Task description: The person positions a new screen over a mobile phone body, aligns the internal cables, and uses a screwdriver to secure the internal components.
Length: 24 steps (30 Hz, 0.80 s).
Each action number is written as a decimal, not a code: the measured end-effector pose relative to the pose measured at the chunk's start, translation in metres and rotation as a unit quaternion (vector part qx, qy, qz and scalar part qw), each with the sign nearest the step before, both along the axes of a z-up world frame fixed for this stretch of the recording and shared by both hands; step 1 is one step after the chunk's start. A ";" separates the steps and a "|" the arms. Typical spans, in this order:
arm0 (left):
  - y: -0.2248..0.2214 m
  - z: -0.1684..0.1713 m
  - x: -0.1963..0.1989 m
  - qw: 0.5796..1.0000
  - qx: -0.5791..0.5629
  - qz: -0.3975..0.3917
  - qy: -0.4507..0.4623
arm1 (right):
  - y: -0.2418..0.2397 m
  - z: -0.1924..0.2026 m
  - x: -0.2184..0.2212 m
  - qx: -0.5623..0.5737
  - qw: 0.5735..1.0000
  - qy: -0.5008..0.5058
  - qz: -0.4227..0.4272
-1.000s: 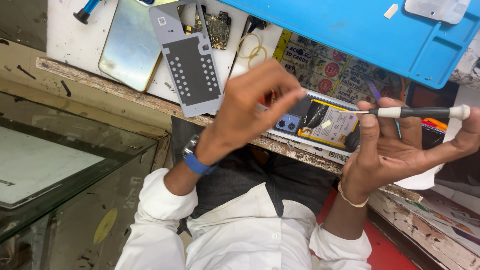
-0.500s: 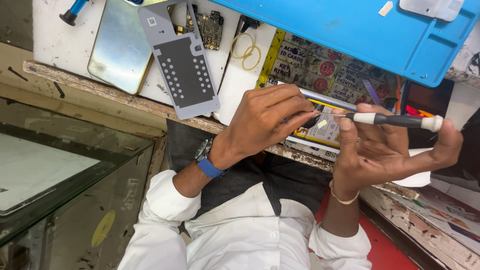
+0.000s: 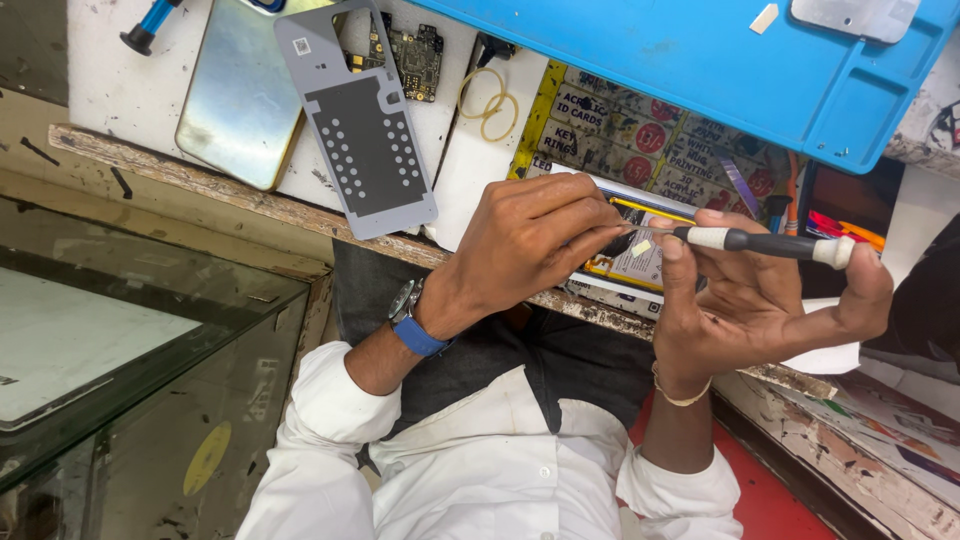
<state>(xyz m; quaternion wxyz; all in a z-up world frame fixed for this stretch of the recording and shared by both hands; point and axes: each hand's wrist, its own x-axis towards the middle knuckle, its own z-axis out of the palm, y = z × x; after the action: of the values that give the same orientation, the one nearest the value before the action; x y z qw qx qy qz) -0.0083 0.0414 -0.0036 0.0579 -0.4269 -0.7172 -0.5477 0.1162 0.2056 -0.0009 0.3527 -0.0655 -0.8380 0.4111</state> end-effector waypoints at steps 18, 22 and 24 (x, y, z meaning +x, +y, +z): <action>-0.004 0.003 -0.009 0.995 -0.093 0.009 0.035 | -0.011 0.004 -0.023 0.049 0.999 -0.001 0.015; -0.003 -0.002 -0.007 0.993 -0.110 0.014 0.042 | -0.014 0.002 -0.025 0.052 0.998 0.005 0.019; -0.003 -0.003 -0.007 0.993 -0.113 0.015 0.044 | -0.014 0.000 -0.024 0.049 0.999 0.008 0.016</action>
<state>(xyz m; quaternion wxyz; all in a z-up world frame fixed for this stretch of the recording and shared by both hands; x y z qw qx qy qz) -0.0155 0.0385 -0.0068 0.0493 -0.4438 -0.7774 -0.4430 0.0923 0.1913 -0.0013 0.3555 -0.0315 -0.8551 0.3761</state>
